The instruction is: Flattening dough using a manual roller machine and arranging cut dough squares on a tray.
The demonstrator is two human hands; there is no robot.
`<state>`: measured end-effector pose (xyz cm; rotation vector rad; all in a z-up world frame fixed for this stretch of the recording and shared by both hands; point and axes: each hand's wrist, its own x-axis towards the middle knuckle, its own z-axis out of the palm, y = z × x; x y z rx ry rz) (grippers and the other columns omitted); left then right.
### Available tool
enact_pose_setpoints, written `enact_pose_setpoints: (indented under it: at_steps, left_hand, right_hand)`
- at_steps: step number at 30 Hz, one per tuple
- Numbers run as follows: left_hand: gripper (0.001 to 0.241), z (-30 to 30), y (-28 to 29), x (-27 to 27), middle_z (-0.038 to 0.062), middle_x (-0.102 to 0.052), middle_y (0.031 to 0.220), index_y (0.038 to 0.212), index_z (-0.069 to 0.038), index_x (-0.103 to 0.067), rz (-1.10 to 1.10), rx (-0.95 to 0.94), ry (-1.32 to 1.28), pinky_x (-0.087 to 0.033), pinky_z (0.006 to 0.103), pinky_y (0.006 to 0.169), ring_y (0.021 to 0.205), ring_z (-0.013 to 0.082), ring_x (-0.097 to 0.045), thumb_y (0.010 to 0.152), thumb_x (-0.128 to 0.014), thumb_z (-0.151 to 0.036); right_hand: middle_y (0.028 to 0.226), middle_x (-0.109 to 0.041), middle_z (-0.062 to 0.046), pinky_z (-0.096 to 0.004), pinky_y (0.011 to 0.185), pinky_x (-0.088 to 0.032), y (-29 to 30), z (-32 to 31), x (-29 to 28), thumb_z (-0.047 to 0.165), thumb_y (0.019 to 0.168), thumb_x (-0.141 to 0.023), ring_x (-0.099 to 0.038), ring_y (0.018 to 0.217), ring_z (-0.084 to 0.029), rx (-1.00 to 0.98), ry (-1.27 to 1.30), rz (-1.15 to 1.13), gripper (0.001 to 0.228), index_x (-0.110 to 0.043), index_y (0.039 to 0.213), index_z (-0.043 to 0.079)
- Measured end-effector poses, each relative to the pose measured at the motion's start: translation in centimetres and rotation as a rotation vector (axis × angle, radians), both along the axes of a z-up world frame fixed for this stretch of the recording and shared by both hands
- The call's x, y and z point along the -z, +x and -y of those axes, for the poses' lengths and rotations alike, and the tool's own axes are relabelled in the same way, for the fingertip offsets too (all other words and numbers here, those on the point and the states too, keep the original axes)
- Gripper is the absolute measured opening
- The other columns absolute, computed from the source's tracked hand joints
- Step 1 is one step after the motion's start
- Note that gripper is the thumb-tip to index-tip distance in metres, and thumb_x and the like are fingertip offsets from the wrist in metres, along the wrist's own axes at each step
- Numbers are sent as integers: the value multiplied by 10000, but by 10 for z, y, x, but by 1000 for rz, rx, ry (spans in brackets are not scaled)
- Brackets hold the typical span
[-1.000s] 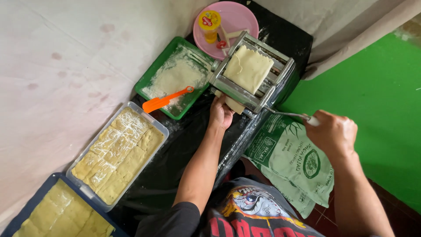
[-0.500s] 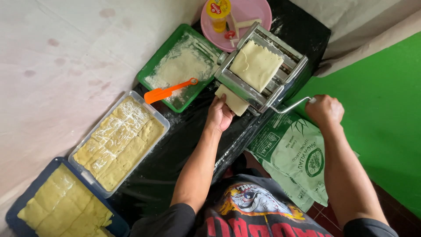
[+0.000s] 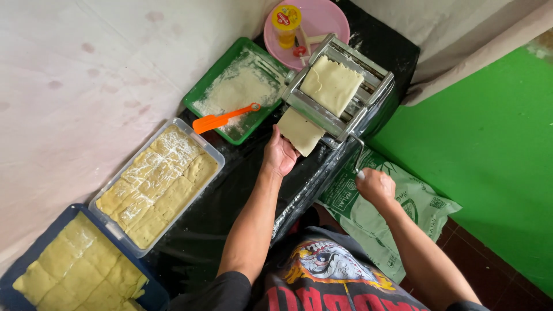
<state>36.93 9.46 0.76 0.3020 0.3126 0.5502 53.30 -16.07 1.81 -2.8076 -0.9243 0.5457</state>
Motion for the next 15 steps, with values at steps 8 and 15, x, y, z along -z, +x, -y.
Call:
enact_pose_setpoints:
  at_steps: [8, 15]
  left_hand:
    - [676, 3, -17, -2, 83, -598, 1426, 1491, -113, -457, 21, 15, 44, -507, 452, 1035, 1268, 256, -600, 1025, -463, -603]
    - [711, 5, -27, 2, 102, -557, 1465, 1520, -92, -413, -11, 25, 33, -491, 465, 1068, 1308, 274, -570, 1037, -425, -613]
  right_hand:
    - [808, -751, -160, -483, 787, -563, -67, 26, -87, 393, 904, -631, -719, 804, -370, -67, -19, -7, 251, -728, 924, 162]
    - [657, -689, -82, -436, 583, -546, -49, 45, -155, 393, 870, -748, -672, 578, -301, -190, 280, 344, 263, -737, 783, 145]
